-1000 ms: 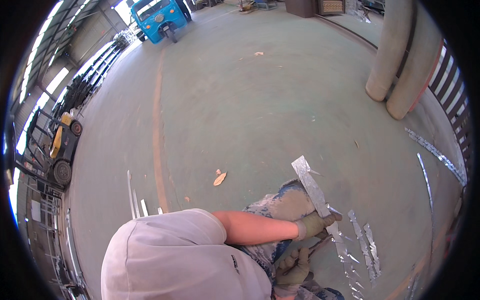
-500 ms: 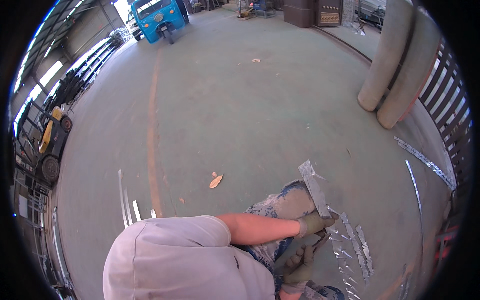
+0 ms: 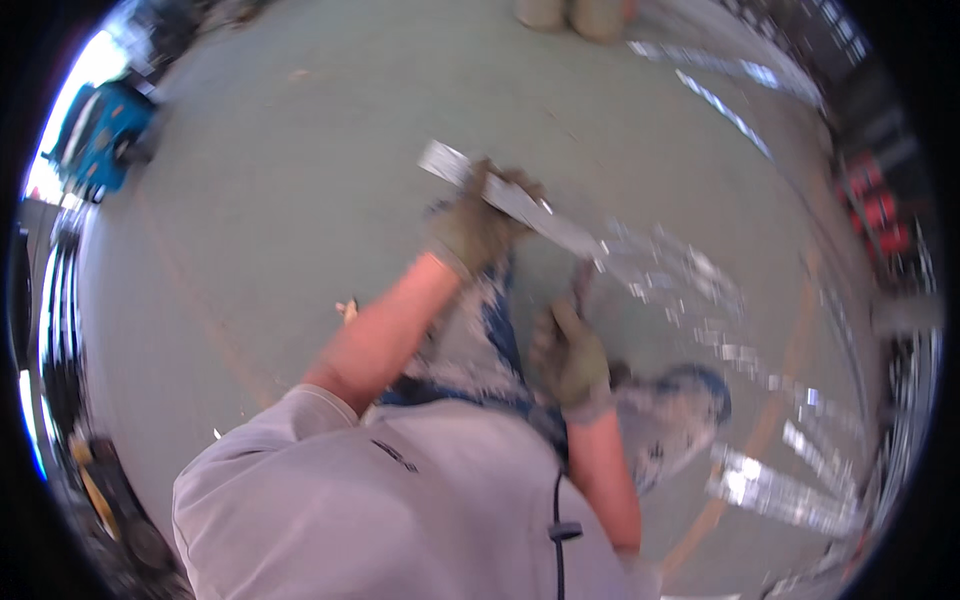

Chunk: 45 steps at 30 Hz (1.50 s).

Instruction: The person kneels on the floor and uses tin snips to cut a long metal strip into smaller pieces. The person repeatedly positions the snips, cuts the strip, and places the cut pieces on the floor.

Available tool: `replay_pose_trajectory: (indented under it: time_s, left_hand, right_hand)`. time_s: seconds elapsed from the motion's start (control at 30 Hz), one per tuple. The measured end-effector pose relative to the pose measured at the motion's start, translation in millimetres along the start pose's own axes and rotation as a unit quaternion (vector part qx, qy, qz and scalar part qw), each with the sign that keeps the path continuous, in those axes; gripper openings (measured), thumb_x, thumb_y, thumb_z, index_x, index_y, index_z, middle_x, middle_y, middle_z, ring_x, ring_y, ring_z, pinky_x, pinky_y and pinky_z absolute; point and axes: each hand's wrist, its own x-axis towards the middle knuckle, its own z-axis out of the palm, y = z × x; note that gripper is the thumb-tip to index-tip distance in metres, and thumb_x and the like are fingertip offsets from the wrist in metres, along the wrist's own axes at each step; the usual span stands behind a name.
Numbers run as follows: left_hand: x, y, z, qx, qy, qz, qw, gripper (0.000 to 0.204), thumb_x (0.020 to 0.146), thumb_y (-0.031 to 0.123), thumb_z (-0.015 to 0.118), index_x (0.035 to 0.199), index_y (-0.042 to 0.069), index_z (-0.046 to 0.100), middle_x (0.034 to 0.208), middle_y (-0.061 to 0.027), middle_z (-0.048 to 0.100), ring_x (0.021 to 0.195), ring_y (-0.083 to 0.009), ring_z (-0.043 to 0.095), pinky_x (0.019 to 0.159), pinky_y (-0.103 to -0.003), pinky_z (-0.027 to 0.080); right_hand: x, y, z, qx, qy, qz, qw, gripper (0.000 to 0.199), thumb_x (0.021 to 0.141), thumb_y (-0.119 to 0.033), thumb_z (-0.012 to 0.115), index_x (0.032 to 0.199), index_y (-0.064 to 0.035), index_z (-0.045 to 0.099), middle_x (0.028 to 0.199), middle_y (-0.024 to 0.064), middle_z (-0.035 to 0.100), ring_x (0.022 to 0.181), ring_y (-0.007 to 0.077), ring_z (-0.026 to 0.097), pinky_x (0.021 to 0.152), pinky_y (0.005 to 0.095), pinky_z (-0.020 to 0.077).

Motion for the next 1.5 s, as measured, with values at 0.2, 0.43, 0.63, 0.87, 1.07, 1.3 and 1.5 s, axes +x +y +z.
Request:
replay_pose_trajectory:
  time_s: [0.2,0.43,0.63,0.87,1.07,1.3,1.5]
  left_hand:
    - [4,-9,8,0.092,0.002,0.003,0.996,0.063,0.107,0.056,0.051,0.126,-0.004,0.055,0.13,-0.0272,0.059,0.123,-0.0443,0.058,0.111,-0.062,0.049]
    - [1,-6,-1,0.112,-0.049,0.019,0.992,0.059,0.11,0.048,0.047,0.136,-0.005,0.05,0.135,-0.0263,0.057,0.127,-0.0427,0.057,0.111,-0.058,0.05]
    - [3,-5,-3,0.134,-0.056,0.019,0.989,0.054,0.111,0.045,0.048,0.135,-0.003,0.052,0.132,-0.0242,0.059,0.124,-0.0396,0.06,0.108,-0.053,0.054]
    - [5,-9,-7,0.135,-0.062,0.027,0.989,0.055,0.111,0.046,0.049,0.134,-0.003,0.052,0.132,-0.024,0.059,0.123,-0.0385,0.061,0.108,-0.052,0.054]
    - [5,-8,-3,0.15,-0.041,0.019,0.988,0.051,0.112,0.043,0.047,0.134,-0.003,0.051,0.132,-0.0237,0.059,0.124,-0.038,0.06,0.108,-0.052,0.053]
    - [6,-10,-6,0.163,-0.052,0.028,0.985,0.047,0.113,0.04,0.046,0.133,-0.003,0.051,0.132,-0.0232,0.059,0.124,-0.0377,0.06,0.109,-0.054,0.052]
    - [3,-9,-2,0.167,-0.041,0.03,0.985,0.045,0.113,0.037,0.047,0.132,-0.003,0.053,0.13,-0.0231,0.061,0.125,-0.038,0.06,0.11,-0.054,0.051]
  right_hand:
    - [-2,19,-16,0.064,-0.027,-0.012,0.997,0.04,0.108,-0.041,0.06,0.125,-0.0053,0.061,0.107,0.0088,0.073,0.088,0.0224,0.071,0.075,0.0382,0.0598]
    - [-14,28,14,-0.073,0.039,-0.005,0.997,0.036,0.109,-0.034,0.059,0.129,-0.0036,0.059,0.108,0.0133,0.074,0.091,0.0249,0.073,0.078,0.0417,0.0623]
    - [5,22,46,-0.154,0.097,0.01,0.983,0.03,0.108,-0.032,0.061,0.121,-0.0048,0.063,0.104,0.0122,0.074,0.085,0.0224,0.073,0.074,0.0394,0.0632]
    - [13,27,51,-0.181,0.125,-0.019,0.975,0.028,0.108,-0.031,0.062,0.116,-0.0047,0.065,0.101,0.0102,0.075,0.082,0.0207,0.073,0.071,0.0371,0.0625]
    - [18,33,53,-0.195,0.126,-0.034,0.972,0.031,0.107,-0.03,0.063,0.125,-0.0043,0.063,0.109,0.0119,0.073,0.089,0.0214,0.072,0.075,0.0371,0.0607]
    - [27,36,56,-0.216,0.145,-0.055,0.964,0.028,0.107,-0.03,0.063,0.118,-0.0052,0.066,0.103,0.0092,0.073,0.083,0.0185,0.071,0.068,0.0342,0.0588]
    - [26,35,66,-0.175,0.149,-0.015,0.973,0.025,0.103,-0.031,0.068,0.113,-0.0077,0.067,0.089,0.0024,0.067,0.069,0.0159,0.062,0.058,0.0341,0.0513]
